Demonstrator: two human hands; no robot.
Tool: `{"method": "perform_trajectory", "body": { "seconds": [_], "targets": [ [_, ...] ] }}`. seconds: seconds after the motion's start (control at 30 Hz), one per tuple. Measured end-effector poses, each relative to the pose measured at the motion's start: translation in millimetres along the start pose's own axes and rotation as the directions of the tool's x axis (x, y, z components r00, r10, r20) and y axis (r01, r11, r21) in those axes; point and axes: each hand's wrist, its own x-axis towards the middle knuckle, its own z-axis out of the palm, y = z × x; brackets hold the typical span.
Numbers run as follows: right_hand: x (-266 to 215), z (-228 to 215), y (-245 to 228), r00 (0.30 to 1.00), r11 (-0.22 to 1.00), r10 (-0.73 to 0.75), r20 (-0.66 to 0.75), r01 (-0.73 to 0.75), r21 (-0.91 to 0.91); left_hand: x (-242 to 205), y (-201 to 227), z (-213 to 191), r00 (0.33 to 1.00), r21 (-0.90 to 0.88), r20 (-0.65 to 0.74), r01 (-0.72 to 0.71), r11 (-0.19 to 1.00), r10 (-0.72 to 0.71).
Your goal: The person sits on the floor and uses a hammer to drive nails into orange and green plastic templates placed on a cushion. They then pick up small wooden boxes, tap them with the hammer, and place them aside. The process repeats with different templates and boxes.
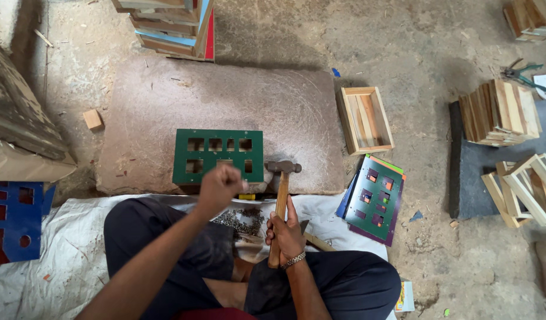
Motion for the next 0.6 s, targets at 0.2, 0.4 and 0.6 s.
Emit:
{"method": "perform_trajectory", "body": {
  "seconds": [0.2,0.4,0.6],
  "targets": [
    [-8.0,11.9,-15.1,0.998,0.997,0.048,-0.050,-0.051,-0.057,93.3,14.8,-9.5,0.968,0.347,-0.182,-0.101,0.932,0.173],
    [-10.2,19.5,-26.2,0.987,0.991,0.110,-0.114,-0.117,-0.062,134.1,-3.1,-7.6,0.944,0.400,-0.107,-0.247,0.883,0.313],
    [-6.7,24.7,-27.9,0.981,0.989,0.138,-0.134,-0.144,-0.035,135.2,-12.9,-6.6,0.924,0.457,-0.033,-0.326,0.828,0.382]
  ]
}}
